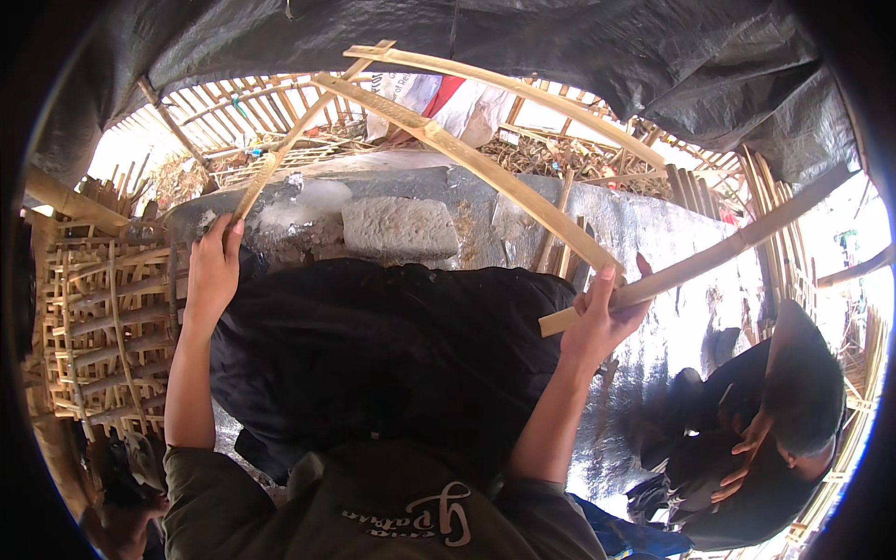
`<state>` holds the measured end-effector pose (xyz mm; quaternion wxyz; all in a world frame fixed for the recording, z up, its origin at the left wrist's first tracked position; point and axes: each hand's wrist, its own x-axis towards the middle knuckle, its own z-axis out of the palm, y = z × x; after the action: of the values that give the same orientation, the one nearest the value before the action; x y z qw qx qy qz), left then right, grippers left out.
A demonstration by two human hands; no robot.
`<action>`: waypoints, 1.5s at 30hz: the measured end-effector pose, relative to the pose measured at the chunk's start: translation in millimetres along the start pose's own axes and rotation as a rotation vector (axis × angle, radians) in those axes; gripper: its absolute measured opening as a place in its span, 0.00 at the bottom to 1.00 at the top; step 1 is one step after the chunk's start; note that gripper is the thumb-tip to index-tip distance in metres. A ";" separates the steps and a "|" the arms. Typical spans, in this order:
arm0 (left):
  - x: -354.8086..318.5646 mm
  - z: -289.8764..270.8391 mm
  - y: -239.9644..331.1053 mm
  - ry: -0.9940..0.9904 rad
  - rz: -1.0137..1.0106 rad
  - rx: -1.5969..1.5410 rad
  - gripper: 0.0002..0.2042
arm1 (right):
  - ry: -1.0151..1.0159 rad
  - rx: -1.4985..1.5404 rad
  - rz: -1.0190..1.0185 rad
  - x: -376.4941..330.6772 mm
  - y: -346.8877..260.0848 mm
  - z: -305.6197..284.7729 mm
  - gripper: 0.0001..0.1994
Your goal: The person splits a bamboo strip into thinner pieces using a knife, then arranges them into a grid pattern. They secure the pieces together by hammering nails into the intersections.
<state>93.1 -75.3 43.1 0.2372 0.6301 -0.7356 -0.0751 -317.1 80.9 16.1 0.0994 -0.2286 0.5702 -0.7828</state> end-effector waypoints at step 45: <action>46.3 236.2 -10.7 -0.030 0.019 -0.298 0.19 | -0.154 -0.292 0.157 104.9 149.5 -90.6 0.09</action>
<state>-6.5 -166.4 -156.5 0.3180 0.5796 -0.7257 -0.1905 -467.4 64.7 -120.7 0.1691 -0.2549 0.6846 -0.6616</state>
